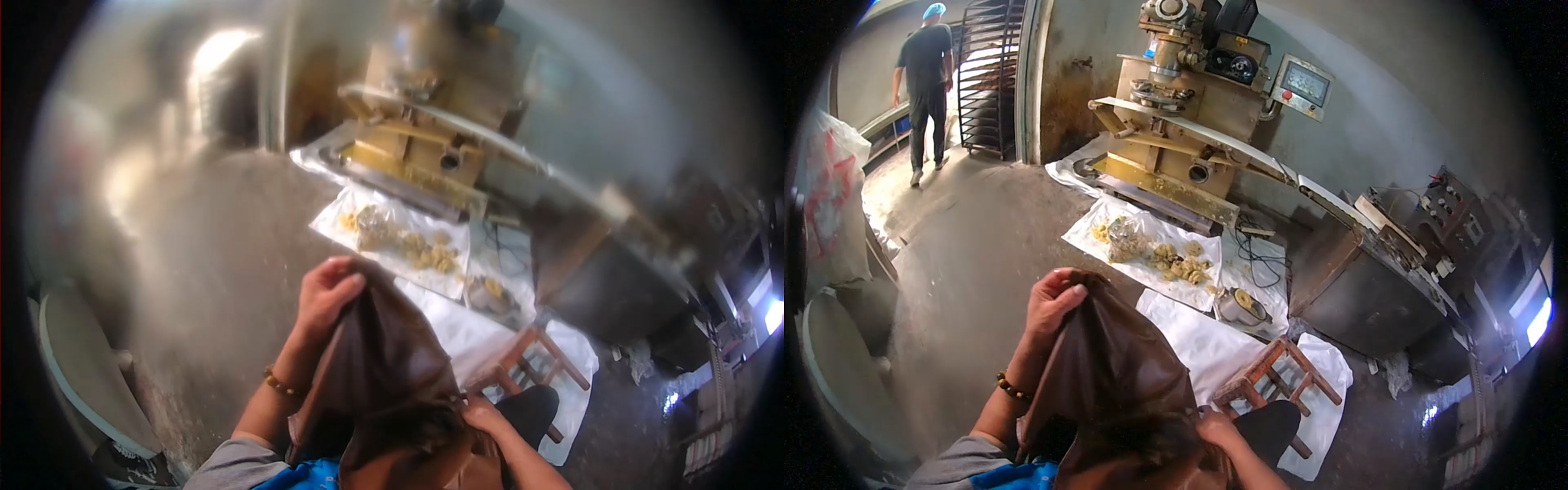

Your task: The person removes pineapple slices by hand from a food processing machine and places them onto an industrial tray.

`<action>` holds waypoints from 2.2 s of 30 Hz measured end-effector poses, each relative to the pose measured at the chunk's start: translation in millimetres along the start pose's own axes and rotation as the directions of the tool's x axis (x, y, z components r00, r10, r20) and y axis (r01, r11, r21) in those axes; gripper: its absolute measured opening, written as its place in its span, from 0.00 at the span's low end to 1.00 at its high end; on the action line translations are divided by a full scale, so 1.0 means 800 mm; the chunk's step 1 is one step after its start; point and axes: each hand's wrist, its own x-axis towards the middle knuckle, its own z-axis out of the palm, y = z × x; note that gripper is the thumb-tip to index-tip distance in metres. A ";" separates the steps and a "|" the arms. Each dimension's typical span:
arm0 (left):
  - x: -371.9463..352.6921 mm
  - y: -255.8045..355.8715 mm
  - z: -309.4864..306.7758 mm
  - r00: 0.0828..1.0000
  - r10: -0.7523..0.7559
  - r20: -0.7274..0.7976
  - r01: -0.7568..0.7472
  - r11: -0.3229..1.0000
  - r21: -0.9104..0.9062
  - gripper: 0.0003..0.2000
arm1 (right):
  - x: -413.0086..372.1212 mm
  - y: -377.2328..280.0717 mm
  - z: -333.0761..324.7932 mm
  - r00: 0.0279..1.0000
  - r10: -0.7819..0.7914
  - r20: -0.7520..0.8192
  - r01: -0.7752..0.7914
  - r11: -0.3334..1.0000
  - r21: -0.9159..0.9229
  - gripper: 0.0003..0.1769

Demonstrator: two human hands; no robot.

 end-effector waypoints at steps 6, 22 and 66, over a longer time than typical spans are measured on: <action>-0.024 -0.015 -0.055 0.994 0.026 -0.110 -0.018 0.997 0.070 0.13 | 0.020 -0.011 -0.041 0.950 0.186 0.252 -0.311 0.468 0.827 0.21; -0.130 -0.152 0.087 0.702 -0.533 0.473 -0.367 0.298 0.881 0.09 | -0.280 0.033 -0.255 0.915 0.319 -0.245 -0.182 0.872 0.455 0.08; 0.261 -0.522 0.154 0.368 -0.857 0.361 -0.264 0.277 0.924 0.15 | 0.190 0.394 -0.074 0.645 0.734 0.214 -0.317 0.003 0.948 0.17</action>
